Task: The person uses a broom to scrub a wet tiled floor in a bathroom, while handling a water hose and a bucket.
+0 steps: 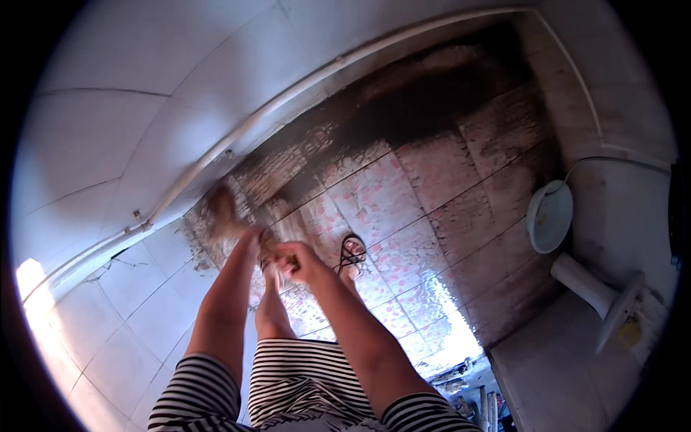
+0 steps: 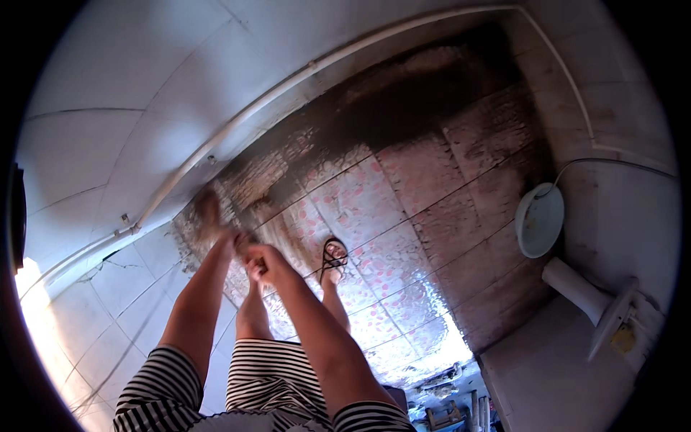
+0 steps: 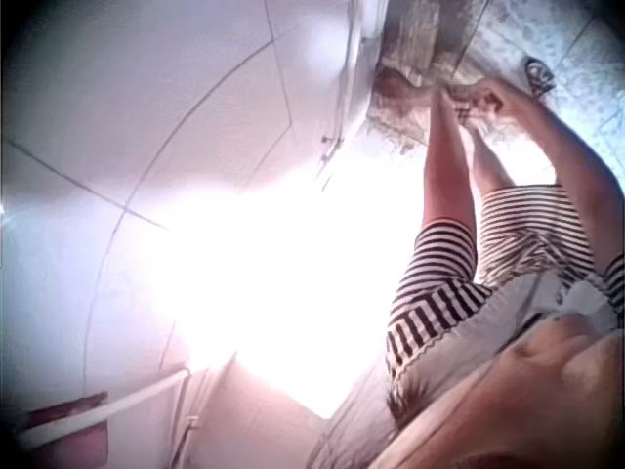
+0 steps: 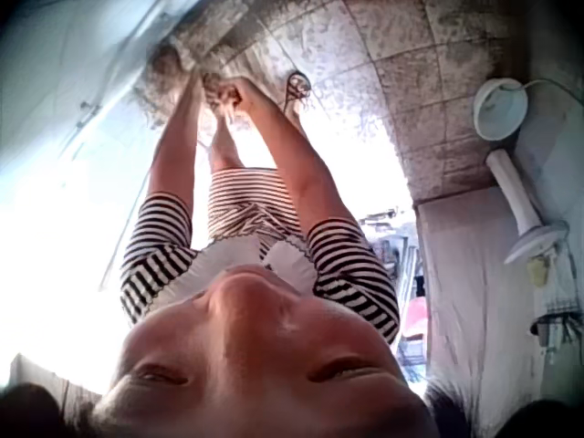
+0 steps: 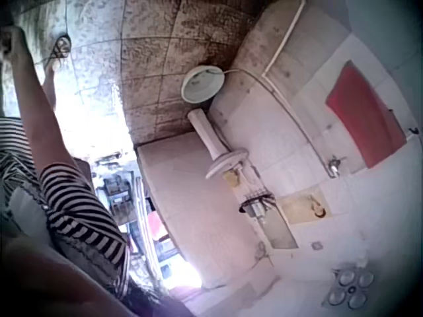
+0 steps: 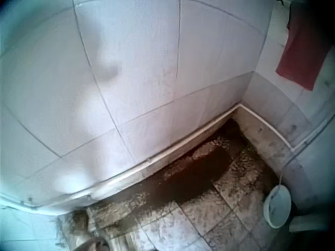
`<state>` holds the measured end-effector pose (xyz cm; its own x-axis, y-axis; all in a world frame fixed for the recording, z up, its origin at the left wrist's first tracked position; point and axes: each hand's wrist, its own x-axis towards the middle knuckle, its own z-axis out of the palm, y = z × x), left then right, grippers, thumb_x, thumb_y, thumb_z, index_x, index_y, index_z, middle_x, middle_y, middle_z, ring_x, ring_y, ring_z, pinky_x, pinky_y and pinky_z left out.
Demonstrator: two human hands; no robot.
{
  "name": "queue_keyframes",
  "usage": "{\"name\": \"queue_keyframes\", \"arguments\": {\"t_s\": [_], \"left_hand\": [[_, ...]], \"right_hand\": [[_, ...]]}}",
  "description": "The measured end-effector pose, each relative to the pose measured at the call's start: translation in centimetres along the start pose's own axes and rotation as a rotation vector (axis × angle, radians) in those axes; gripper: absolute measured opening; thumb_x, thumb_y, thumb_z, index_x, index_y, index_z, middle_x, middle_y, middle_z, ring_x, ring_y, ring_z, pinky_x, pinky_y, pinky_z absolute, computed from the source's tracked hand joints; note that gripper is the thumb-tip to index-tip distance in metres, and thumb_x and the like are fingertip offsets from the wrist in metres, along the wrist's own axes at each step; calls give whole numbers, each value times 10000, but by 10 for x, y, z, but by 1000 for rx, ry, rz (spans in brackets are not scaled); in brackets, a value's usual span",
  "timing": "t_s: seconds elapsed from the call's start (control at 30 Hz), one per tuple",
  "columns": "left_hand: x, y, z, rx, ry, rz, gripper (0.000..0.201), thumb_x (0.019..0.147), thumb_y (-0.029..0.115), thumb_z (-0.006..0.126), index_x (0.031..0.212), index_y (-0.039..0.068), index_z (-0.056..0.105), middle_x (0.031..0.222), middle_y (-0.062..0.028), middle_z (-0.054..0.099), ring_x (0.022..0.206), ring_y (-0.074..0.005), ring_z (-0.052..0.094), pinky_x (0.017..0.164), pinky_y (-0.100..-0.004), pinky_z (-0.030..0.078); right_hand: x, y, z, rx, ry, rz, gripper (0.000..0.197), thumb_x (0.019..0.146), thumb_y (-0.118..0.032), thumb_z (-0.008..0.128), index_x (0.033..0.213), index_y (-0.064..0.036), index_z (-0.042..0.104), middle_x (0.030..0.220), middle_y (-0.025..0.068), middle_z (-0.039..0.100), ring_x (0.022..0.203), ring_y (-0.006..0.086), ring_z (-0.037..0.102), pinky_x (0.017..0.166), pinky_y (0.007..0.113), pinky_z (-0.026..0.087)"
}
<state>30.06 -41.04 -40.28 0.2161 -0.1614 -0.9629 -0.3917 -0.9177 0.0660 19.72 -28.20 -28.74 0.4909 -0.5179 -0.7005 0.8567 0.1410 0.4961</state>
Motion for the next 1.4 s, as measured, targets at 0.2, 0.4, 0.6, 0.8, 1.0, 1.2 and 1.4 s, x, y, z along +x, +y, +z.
{"name": "queue_keyframes", "arguments": {"t_s": [0.2,0.4,0.6,0.8,1.0,1.2,1.4], "left_hand": [[-15,8,125,596,84,296,993,701,225,621,1324,-29,-109,1170,-278,476,1061,-345,514,862,-365,444],[-99,-8,162,936,-94,470,992,653,222,642,1304,-65,-48,1061,-305,523,981,-376,556,812,-371,480],[-135,-1,92,1191,-192,625,862,676,166,620,1341,64,82,1036,-272,548,925,-379,578,792,-382,483],[-151,-13,-69,1138,-256,750,870,648,70,634,1367,122,147,1105,-259,488,949,-369,545,784,-413,467],[-65,71,-303,1446,41,577,860,646,41,583,1383,209,173,1113,-171,550,1023,-324,532,803,-359,449],[28,115,-410,1805,240,520,887,674,266,674,1384,290,143,992,-133,618,878,-313,602,743,-410,472],[111,85,-295,1587,23,763,768,696,258,622,1350,218,220,1014,-197,589,895,-363,584,776,-438,464]], "right_hand": [[-84,-34,-45,228,-282,-361,392,866,-187,442,1162,62,377,827,120,472,443,36,372,327,138,312],[-118,15,-56,445,-293,-644,362,884,-197,417,1147,50,404,859,157,475,461,65,396,343,159,345],[-49,135,-24,527,-289,-836,377,843,-211,466,1135,23,420,888,139,502,472,85,406,343,156,310],[44,280,-28,65,-144,-638,593,811,-262,546,1283,-33,270,1085,157,522,781,211,591,615,296,497],[154,340,20,-652,347,-514,787,790,-222,648,1398,-167,152,1025,89,571,833,133,555,637,246,472],[97,248,-38,-321,368,-879,473,859,-150,532,1272,4,362,962,91,611,818,155,594,719,266,462],[19,207,-104,-199,646,-1021,428,847,-130,536,1228,14,404,932,97,601,813,165,587,728,284,469]]}}
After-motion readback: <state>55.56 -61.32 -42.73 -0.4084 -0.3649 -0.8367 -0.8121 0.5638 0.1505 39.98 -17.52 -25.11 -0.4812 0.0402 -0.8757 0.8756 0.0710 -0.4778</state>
